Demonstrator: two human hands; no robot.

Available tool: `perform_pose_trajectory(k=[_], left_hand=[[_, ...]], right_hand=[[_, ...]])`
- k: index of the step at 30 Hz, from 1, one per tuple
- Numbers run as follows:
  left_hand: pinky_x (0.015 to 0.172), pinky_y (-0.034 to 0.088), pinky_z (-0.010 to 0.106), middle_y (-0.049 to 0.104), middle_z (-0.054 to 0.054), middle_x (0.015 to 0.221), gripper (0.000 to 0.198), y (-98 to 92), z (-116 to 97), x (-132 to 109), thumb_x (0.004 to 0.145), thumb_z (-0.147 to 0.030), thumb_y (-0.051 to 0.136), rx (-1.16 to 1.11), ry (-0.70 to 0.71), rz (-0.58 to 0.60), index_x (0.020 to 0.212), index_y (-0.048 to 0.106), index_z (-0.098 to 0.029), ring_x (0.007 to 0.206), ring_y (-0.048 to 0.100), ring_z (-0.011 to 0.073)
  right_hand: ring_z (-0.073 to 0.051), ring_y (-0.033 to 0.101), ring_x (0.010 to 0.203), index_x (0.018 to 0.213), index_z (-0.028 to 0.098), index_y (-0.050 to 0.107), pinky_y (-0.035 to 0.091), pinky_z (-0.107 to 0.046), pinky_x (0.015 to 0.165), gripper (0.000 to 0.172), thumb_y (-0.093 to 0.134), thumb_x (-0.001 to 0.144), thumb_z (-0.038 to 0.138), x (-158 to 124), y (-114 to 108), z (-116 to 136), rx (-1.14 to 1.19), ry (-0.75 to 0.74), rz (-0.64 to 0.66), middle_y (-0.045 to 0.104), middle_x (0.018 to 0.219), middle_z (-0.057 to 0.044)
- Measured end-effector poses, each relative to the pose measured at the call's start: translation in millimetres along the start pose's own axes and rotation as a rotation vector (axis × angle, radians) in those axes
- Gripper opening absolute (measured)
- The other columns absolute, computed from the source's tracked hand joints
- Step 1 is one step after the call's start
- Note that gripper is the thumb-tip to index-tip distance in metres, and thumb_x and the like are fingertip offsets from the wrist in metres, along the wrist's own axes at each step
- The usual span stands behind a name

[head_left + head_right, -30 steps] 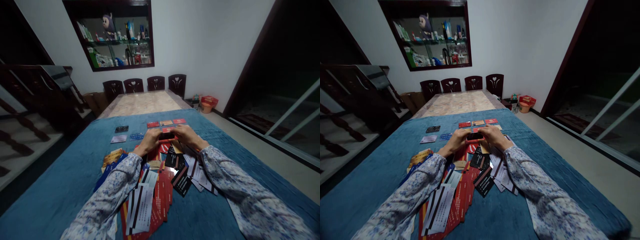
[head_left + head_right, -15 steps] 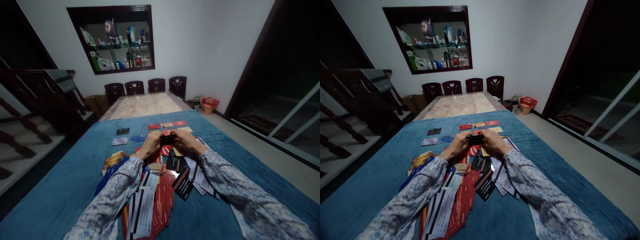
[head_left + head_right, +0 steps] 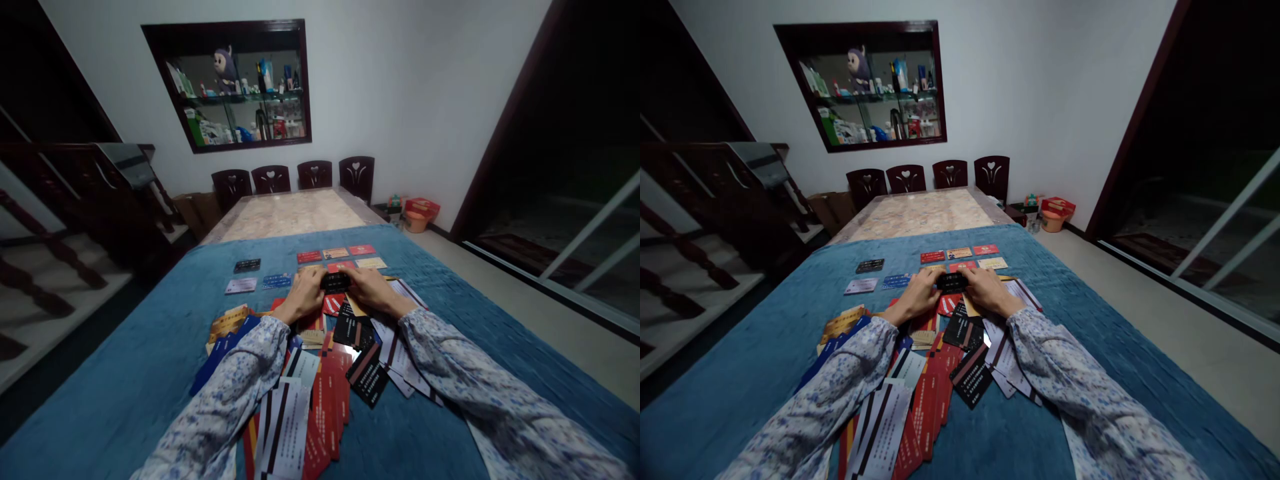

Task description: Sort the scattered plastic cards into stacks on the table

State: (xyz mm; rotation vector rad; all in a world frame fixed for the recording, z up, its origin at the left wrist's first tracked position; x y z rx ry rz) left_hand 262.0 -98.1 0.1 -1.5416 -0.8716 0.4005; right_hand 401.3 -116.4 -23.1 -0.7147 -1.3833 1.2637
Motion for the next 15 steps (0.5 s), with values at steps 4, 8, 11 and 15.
perform_pose_trajectory(k=[4,8,11,15], left_hand=[[0.104,0.046,0.049,0.063,0.016,0.133,0.05,2.2,0.2,0.1,0.088,-0.019,0.057,0.0,-0.028,0.054,0.138,0.055,-0.017,0.129,0.056,0.033],[0.105,0.046,0.049,0.062,0.016,0.132,0.052,1.9,0.0,-0.6,0.088,-0.021,0.058,-0.024,-0.037,0.071,0.139,0.055,-0.018,0.129,0.056,0.0335],[0.105,0.045,0.05,0.062,0.016,0.132,0.055,2.6,0.6,-0.5,0.087,-0.022,0.059,-0.039,-0.028,0.067,0.141,0.053,-0.017,0.129,0.055,0.034],[0.104,0.046,0.051,0.062,0.016,0.13,0.054,3.1,1.0,0.6,0.084,-0.021,0.06,-0.057,-0.003,0.039,0.138,0.055,-0.018,0.129,0.054,0.0345]], right_hand=[[-0.028,0.066,0.11,0.149,0.015,0.053,0.047,-0.037,0.092,0.06,0.053,0.089,0.011,0.2,1.9,-2.4,0.024,0.003,-0.012,0.07,0.128,-0.018],[-0.027,0.065,0.106,0.148,0.011,0.053,0.047,-0.037,0.091,0.057,0.05,0.091,0.013,0.9,1.7,-4.3,0.024,-0.003,0.004,0.07,0.123,-0.02],[-0.027,0.064,0.103,0.146,0.01,0.054,0.048,-0.036,0.089,0.056,0.053,0.09,0.016,1.1,-0.4,-4.5,0.051,-0.039,-0.004,0.069,0.118,-0.019],[-0.027,0.062,0.1,0.14,0.011,0.058,0.048,-0.038,0.088,0.054,0.06,0.087,0.018,0.3,-3.4,-5.6,0.104,-0.071,-0.024,0.068,0.112,-0.017]])
Point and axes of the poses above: each hand's wrist, its own x-axis towards the middle knuckle, its own y-axis out of the palm, z = x × y, the point moved 9 cm from there along x, towards the middle knuckle
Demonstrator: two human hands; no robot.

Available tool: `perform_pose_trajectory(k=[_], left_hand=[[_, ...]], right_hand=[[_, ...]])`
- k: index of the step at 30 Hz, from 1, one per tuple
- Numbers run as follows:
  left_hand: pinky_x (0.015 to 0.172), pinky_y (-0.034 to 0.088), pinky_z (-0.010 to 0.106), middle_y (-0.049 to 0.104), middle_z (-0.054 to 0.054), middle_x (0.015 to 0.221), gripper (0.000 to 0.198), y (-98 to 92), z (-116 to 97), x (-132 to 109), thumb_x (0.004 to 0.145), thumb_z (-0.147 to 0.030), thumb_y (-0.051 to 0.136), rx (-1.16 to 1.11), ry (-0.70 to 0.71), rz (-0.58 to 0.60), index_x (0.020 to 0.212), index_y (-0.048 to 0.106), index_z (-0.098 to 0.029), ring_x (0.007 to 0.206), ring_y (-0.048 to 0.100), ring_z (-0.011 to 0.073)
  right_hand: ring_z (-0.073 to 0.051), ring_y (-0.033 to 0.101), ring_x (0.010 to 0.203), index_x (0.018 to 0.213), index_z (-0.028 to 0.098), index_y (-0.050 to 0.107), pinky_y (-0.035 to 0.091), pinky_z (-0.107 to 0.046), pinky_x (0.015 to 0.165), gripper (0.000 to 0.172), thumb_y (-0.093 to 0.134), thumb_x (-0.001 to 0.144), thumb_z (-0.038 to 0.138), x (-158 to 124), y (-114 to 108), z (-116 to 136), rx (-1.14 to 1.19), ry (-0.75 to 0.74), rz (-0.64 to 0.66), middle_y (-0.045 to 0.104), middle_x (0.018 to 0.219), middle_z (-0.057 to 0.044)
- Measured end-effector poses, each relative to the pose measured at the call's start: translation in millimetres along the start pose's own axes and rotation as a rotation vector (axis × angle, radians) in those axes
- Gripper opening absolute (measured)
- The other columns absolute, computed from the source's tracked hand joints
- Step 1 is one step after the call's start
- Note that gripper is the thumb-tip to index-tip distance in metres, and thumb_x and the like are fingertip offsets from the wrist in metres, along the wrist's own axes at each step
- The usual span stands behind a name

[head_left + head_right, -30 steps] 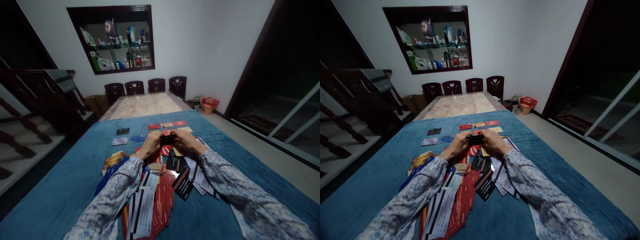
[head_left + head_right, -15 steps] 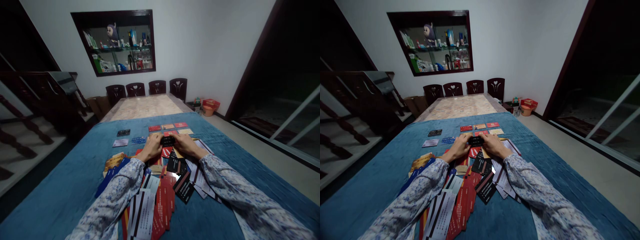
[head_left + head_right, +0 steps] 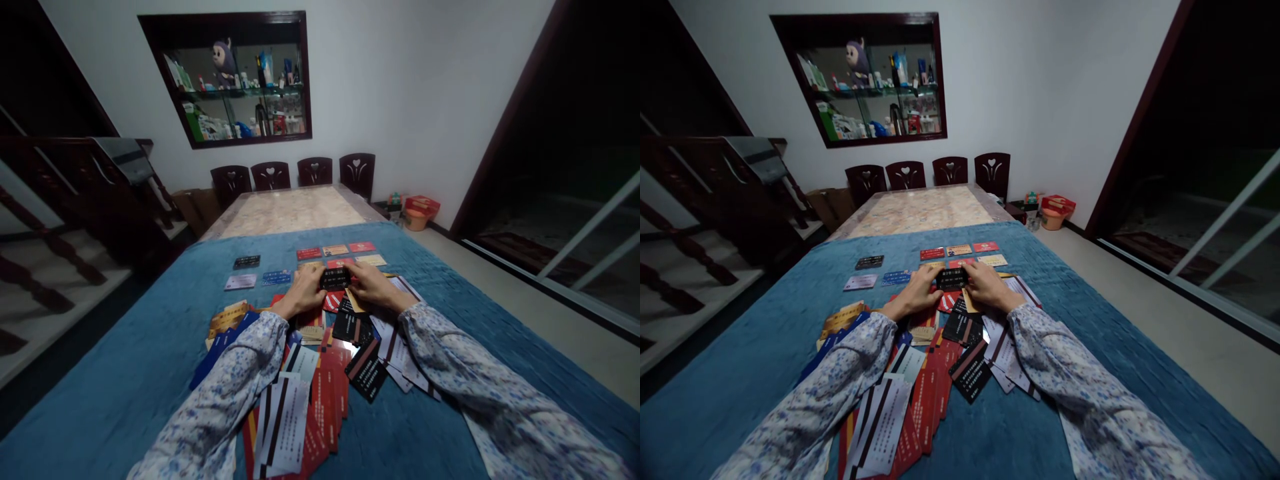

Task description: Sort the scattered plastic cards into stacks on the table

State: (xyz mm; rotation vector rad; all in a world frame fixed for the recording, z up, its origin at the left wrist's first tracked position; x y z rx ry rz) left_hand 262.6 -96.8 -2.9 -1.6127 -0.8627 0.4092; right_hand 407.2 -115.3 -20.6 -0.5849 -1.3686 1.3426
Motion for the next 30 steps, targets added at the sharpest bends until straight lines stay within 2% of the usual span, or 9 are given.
perform_pose_trajectory(k=[8,16,23,30], left_hand=[[0.104,0.044,0.052,0.06,0.018,0.134,0.051,-0.3,-0.5,0.7,0.086,-0.019,0.06,-0.009,0.032,-0.007,0.136,0.055,-0.015,0.129,0.053,0.0355],[0.104,0.043,0.051,0.061,0.017,0.131,0.043,-2.4,-2.4,-1.9,0.087,-0.022,0.06,-0.012,0.058,-0.02,0.129,0.058,-0.017,0.126,0.054,0.034],[0.105,0.043,0.051,0.057,0.015,0.131,0.046,-8.3,-6.0,-2.0,0.085,-0.026,0.065,0.027,0.075,-0.002,0.13,0.059,-0.018,0.124,0.052,0.0331],[0.107,0.041,0.052,0.059,0.014,0.128,0.047,-10.0,-5.6,1.9,0.085,-0.025,0.065,0.032,0.099,0.017,0.131,0.06,-0.019,0.124,0.052,0.0322]], right_hand=[[-0.024,0.059,0.096,0.136,0.016,0.06,0.047,-0.038,0.088,0.053,0.066,0.083,0.018,0.3,-5.7,0.5,0.079,-0.049,-0.019,0.066,0.107,-0.012],[-0.025,0.058,0.097,0.132,0.014,0.061,0.048,-0.038,0.086,0.05,0.068,0.083,0.021,0.9,-5.7,0.3,0.022,-0.088,-0.009,0.064,0.111,-0.014],[-0.031,0.055,0.112,0.128,0.017,0.064,0.049,-0.047,0.097,0.049,0.072,0.08,0.022,2.7,-10.8,1.7,0.0,-0.182,-0.043,0.061,0.126,-0.017],[-0.03,0.056,0.107,0.13,0.017,0.065,0.05,-0.047,0.095,0.048,0.072,0.084,0.029,3.5,-11.9,-0.4,0.013,-0.21,-0.014,0.063,0.121,-0.017]])
Point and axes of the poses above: each hand's wrist, its own x-axis towards the middle knuckle, its own y-axis out of the palm, z = x × y, the point moved 9 cm from there along x, towards the middle knuckle
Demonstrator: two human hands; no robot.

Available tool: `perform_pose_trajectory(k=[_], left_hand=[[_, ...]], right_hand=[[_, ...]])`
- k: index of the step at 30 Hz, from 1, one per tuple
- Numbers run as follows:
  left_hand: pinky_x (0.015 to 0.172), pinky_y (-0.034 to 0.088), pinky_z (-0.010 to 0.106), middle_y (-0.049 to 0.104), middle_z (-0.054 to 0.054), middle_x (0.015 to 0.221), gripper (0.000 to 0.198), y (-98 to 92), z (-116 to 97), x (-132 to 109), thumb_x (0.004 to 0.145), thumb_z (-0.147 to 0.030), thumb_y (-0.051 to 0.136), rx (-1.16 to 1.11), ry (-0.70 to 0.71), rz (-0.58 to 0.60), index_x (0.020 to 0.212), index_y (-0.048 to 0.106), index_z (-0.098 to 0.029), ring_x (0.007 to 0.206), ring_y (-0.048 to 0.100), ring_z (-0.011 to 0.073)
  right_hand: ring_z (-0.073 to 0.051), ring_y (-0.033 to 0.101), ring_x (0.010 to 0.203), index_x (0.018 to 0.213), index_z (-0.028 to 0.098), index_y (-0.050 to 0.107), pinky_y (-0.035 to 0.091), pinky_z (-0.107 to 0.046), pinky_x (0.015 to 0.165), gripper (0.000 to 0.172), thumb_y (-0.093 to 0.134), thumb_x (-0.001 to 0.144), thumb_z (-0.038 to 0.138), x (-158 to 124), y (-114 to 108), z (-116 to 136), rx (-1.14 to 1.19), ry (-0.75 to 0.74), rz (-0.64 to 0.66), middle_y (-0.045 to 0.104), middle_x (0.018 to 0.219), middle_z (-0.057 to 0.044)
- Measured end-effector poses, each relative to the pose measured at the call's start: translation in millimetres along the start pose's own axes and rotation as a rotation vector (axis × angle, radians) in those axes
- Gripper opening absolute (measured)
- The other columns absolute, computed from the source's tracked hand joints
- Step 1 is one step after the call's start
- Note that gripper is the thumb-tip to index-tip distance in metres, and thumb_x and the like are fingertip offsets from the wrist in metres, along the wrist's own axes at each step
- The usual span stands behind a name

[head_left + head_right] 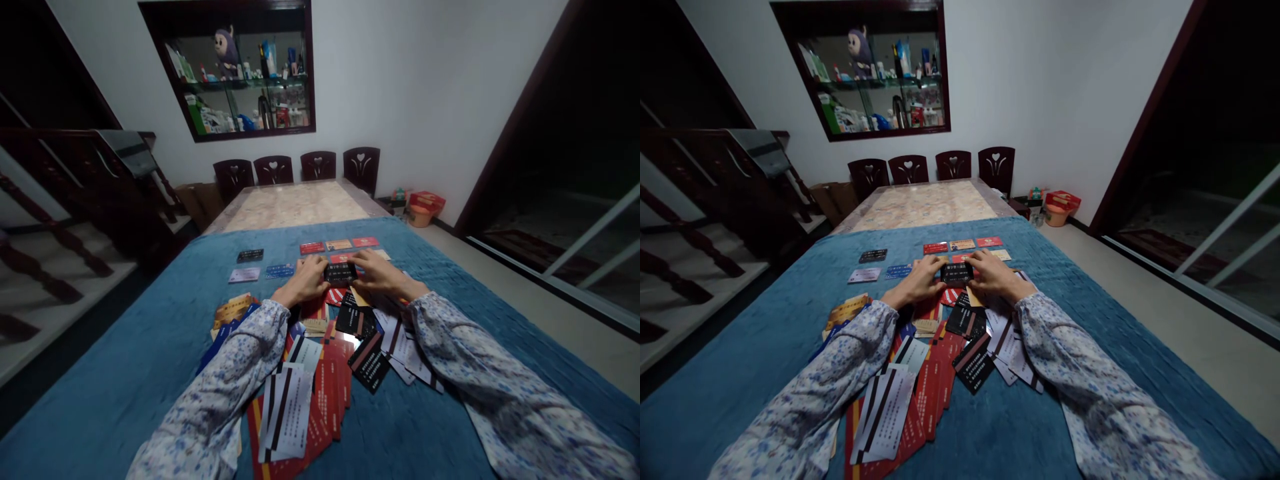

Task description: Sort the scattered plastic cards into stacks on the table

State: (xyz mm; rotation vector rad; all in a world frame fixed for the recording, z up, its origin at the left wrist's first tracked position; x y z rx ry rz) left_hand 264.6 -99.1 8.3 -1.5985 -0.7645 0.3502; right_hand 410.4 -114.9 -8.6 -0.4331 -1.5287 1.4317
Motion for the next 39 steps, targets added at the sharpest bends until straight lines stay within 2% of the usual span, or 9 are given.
perform_pose_trajectory(k=[7,12,16,20,25,30,36,39], left_hand=[[0.107,0.042,0.05,0.059,0.014,0.13,0.047,-1.1,6.5,1.4,0.085,-0.024,0.066,0.008,0.011,0.022,0.132,0.061,-0.02,0.125,0.053,0.0325],[0.107,0.043,0.05,0.06,0.013,0.128,0.05,-2.5,17.0,-1.3,0.084,-0.023,0.068,-0.01,-0.016,0.025,0.134,0.061,-0.022,0.124,0.055,0.0336],[0.107,0.044,0.049,0.061,0.013,0.127,0.045,-5.6,28.3,-6.0,0.083,-0.025,0.07,-0.014,-0.036,0.017,0.127,0.065,-0.022,0.124,0.055,0.0341],[0.106,0.046,0.049,0.064,0.013,0.125,0.038,-14.8,38.6,-14.7,0.081,-0.024,0.071,-0.006,-0.053,0.007,0.12,0.069,-0.02,0.122,0.057,0.0351],[0.107,0.045,0.052,0.063,0.014,0.128,0.045,-28.0,50.3,-29.0,0.083,-0.021,0.069,0.045,-0.11,0.04,0.128,0.066,-0.02,0.125,0.057,0.0353],[0.107,0.046,0.051,0.063,0.014,0.128,0.036,-37.5,70.2,-40.5,0.083,-0.022,0.07,0.081,-0.186,0.064,0.119,0.07,-0.019,0.127,0.056,0.0343],[0.106,0.047,0.051,0.063,0.014,0.128,0.037,-44.9,97.4,-51.5,0.082,-0.021,0.07,0.12,-0.201,0.063,0.119,0.069,-0.019,0.127,0.057,0.034],[0.107,0.046,0.05,0.063,0.014,0.13,0.039,-47.7,109.9,-56.7,0.084,-0.022,0.069,0.159,-0.214,0.087,0.122,0.068,-0.018,0.129,0.056,0.0335]], right_hand=[[-0.03,0.055,0.106,0.128,0.019,0.067,0.049,-0.047,0.095,0.048,0.075,0.082,0.029,2.4,2.1,-2.5,0.035,0.016,0.019,0.063,0.117,-0.015],[-0.03,0.056,0.11,0.123,0.018,0.069,0.049,-0.045,0.095,0.043,0.075,0.081,0.027,9.1,-0.9,7.5,0.042,0.009,0.063,0.063,0.118,-0.015],[-0.03,0.057,0.109,0.117,0.017,0.07,0.049,-0.043,0.093,0.038,0.077,0.081,0.028,19.4,0.5,16.1,0.049,0.002,0.08,0.064,0.115,-0.015],[-0.029,0.058,0.109,0.117,0.019,0.071,0.049,-0.042,0.093,0.039,0.076,0.079,0.025,34.1,3.9,27.8,0.056,-0.038,0.071,0.065,0.113,-0.013],[-0.028,0.059,0.106,0.112,0.015,0.073,0.048,-0.039,0.091,0.033,0.075,0.081,0.028,56.2,11.4,44.8,0.039,-0.048,0.114,0.066,0.112,-0.014],[-0.028,0.06,0.103,0.113,0.011,0.073,0.047,-0.038,0.089,0.038,0.078,0.081,0.03,78.2,18.4,60.0,0.028,-0.044,0.17,0.066,0.11,-0.016],[-0.03,0.058,0.107,0.11,0.014,0.075,0.046,-0.041,0.093,0.036,0.082,0.078,0.031,105.8,29.1,72.3,0.037,-0.094,0.127,0.066,0.11,-0.014],[-0.03,0.059,0.104,0.105,0.014,0.076,0.046,-0.04,0.092,0.036,0.086,0.075,0.032,122.7,40.5,72.9,0.002,-0.051,0.122,0.066,0.109,-0.015]])
Point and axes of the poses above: each hand's wrist, its own x-axis towards the middle knuckle, its own y-axis out of the palm, z = x × y, the point moved 9 cm from there along x, towards the middle knuckle
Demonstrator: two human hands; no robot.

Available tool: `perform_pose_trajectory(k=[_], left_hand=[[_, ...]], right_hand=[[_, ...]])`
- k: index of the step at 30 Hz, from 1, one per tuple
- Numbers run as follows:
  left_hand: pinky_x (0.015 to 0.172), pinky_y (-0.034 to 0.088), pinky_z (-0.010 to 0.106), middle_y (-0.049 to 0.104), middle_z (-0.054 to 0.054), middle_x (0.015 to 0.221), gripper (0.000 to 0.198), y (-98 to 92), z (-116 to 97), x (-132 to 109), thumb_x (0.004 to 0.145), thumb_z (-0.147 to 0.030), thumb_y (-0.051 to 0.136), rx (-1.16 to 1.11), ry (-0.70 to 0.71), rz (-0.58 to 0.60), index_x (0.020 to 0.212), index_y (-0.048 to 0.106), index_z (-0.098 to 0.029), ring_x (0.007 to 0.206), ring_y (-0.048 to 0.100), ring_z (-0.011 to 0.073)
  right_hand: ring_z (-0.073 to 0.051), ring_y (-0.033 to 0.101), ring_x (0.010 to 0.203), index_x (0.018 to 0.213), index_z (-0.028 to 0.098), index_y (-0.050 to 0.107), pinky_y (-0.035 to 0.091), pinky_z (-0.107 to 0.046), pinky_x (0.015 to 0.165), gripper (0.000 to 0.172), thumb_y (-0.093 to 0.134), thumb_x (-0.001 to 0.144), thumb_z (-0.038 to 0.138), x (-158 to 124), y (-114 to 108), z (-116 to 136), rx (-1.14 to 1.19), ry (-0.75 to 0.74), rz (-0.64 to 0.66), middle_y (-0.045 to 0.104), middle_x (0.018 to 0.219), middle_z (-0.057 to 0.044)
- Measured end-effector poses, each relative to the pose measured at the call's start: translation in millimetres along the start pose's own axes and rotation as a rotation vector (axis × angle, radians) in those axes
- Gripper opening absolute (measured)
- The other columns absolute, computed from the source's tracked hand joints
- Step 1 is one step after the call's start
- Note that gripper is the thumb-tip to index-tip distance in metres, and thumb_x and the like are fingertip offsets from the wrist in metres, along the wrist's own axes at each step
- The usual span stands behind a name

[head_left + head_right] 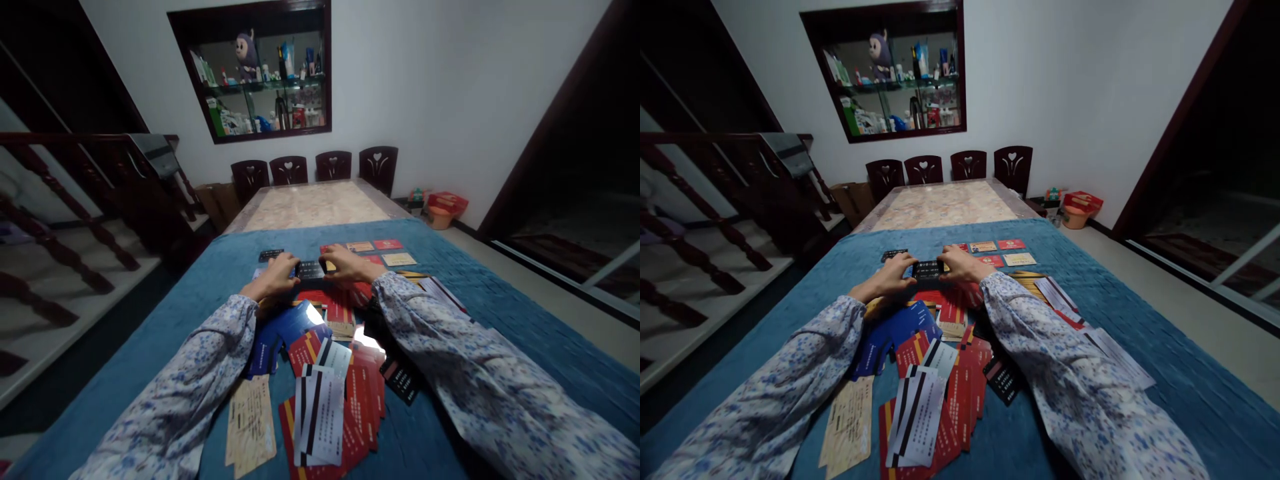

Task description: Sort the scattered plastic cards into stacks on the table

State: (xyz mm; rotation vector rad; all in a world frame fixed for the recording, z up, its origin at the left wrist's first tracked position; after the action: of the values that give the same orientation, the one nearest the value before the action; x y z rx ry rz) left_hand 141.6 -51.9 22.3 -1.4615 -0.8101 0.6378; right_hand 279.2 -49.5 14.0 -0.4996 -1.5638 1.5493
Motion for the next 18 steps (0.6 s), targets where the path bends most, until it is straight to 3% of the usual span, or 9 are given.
perform_pose_trajectory(k=[5,18], left_hand=[[0.107,0.047,0.046,0.061,0.014,0.135,0.044,-1.3,24.4,-3.1,0.083,-0.025,0.07,0.036,-0.046,0.03,0.126,0.066,-0.019,0.133,0.053,0.0331],[0.109,0.049,0.042,0.062,0.014,0.138,0.051,4.0,74.6,-0.6,0.08,-0.024,0.07,0.021,-0.104,0.024,0.13,0.067,-0.017,0.13,0.057,0.0335]], right_hand=[[-0.028,0.06,0.103,0.107,0.012,0.077,0.044,-0.036,0.093,0.045,0.09,0.071,0.036,24.6,10.4,12.5,-0.022,0.005,0.06,0.066,0.108,-0.015],[-0.027,0.063,0.108,0.109,0.012,0.078,0.044,-0.028,0.089,0.034,0.083,0.081,0.029,64.5,15.0,34.9,-0.045,-0.023,0.147,0.07,0.113,-0.016]])
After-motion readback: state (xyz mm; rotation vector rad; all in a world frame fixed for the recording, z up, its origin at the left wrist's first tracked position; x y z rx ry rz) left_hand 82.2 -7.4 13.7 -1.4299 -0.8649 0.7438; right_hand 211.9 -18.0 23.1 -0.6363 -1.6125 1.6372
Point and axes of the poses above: each hand's wrist, its own x-axis towards the middle knuckle, its own y-axis out of the palm, z = x × y, the point moved 9 cm from there along x, towards the middle knuckle
